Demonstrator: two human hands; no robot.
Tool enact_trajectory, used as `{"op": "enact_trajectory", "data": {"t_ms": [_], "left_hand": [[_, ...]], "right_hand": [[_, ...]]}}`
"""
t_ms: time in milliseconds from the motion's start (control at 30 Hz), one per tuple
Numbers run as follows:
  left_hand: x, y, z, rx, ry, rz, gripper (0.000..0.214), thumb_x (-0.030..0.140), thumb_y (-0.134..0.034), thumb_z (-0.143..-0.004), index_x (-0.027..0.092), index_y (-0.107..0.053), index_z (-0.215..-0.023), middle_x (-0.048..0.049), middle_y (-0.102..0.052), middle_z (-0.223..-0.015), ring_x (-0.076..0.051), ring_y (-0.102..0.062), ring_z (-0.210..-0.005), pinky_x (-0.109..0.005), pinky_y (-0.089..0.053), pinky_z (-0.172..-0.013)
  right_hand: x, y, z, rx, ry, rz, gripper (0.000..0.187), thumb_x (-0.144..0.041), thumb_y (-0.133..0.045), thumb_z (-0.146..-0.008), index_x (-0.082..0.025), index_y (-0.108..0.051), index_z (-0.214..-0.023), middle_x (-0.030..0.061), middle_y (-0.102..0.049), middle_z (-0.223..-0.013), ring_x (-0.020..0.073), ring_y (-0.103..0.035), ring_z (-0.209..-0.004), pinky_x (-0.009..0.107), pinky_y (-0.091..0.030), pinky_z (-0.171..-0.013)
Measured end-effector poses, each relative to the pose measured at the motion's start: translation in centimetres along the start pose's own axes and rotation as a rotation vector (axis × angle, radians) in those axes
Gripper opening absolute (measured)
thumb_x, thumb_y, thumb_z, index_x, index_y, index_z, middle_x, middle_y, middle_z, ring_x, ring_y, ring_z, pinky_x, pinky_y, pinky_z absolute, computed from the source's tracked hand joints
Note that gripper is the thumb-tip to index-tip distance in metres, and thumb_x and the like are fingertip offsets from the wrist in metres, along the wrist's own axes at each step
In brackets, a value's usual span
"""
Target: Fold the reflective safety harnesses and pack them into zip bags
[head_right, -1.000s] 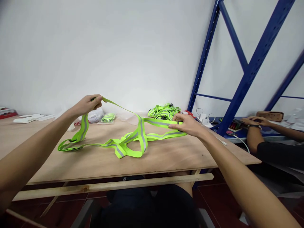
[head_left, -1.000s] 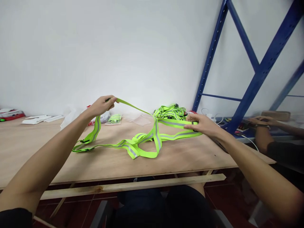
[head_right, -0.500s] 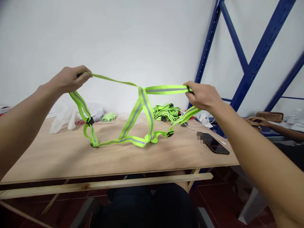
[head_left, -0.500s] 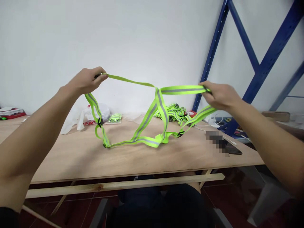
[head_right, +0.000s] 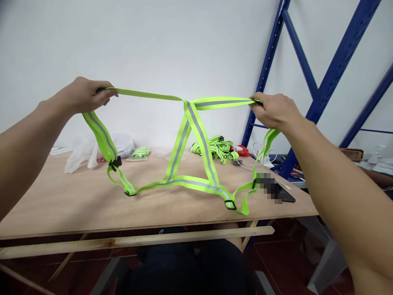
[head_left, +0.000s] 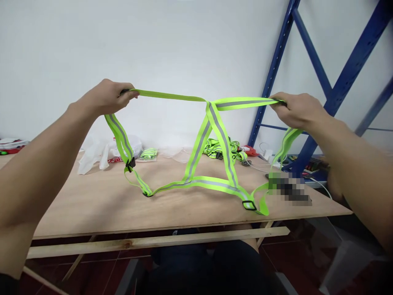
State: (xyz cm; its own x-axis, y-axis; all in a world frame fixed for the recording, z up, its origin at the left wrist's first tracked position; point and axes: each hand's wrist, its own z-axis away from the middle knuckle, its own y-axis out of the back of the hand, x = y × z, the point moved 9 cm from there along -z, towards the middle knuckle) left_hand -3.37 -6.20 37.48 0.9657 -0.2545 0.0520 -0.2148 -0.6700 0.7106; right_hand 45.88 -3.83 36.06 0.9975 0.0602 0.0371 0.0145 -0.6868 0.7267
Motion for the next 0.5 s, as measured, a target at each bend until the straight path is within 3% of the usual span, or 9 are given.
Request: {"op": "enact_trajectory", "data": {"t_ms": [100,200,300,400,500], "left_hand": [[-0.1,-0.6,0.0,-0.034,-0.012,-0.043,0.039,0.04,-0.044,-0.101,0.012,-0.068,-0.112,-0.0002,-0.056,-0.071,-0.01,-0.044,-0.061,-0.027,-0.038,-0.071],[0.2,-1.4,0.2,-0.022,-0.074,-0.177,0.046,0.042,-0.044,-0.101,0.009,-0.055,-0.13,-0.001,-0.057,-0.071,-0.012,-0.042,-0.061,-0.028,-0.038,-0.07],[1.2,-3.3,0.4,-0.021,-0.183,-0.304,0.044,0.033,-0.041,-0.1,0.007,-0.048,-0.136,-0.0039,-0.061,-0.077,-0.016,-0.046,-0.063,-0.031,-0.04,-0.072],[2.7,-4.9,-0.1,0.04,-0.241,-0.269,0.035,0.027,-0.041,-0.098,0.013,-0.059,-0.124,-0.0107,-0.066,-0.102,-0.021,-0.056,-0.077,-0.035,-0.043,-0.074],[4.0,-5.4,-1.6,0.173,-0.176,-0.152,0.028,0.03,-0.051,-0.091,0.018,-0.071,-0.106,-0.0126,-0.064,-0.117,-0.03,-0.06,-0.1,-0.04,-0.046,-0.08]], "right_hand": [[0.1,-0.2,0.0,-0.011,0.023,-0.017,0.044,-0.038,-0.043,-0.097,-0.016,-0.064,-0.129,0.0167,-0.07,-0.092,0.026,-0.055,-0.074,0.037,-0.032,-0.065],[-0.2,0.1,0.3,-0.007,0.028,-0.056,0.041,-0.035,-0.044,-0.097,-0.016,-0.065,-0.126,0.0144,-0.07,-0.089,0.0235,-0.054,-0.072,0.037,-0.034,-0.066],[-0.7,-0.2,0.6,-0.039,-0.026,-0.225,0.032,-0.028,-0.046,-0.095,-0.01,-0.072,-0.101,0.0125,-0.067,-0.076,0.0207,-0.055,-0.067,0.037,-0.039,-0.066],[-1.7,-2.0,0.4,-0.171,-0.074,-0.581,0.019,-0.014,-0.05,-0.087,-0.012,-0.066,-0.076,0.0097,-0.064,-0.067,0.019,-0.059,-0.063,0.036,-0.047,-0.067],[-3.6,-3.4,-0.2,-0.23,-0.023,-0.815,0.016,-0.004,-0.053,-0.077,-0.016,-0.064,-0.077,0.0062,-0.066,-0.069,0.0186,-0.062,-0.066,0.034,-0.05,-0.07]]}}
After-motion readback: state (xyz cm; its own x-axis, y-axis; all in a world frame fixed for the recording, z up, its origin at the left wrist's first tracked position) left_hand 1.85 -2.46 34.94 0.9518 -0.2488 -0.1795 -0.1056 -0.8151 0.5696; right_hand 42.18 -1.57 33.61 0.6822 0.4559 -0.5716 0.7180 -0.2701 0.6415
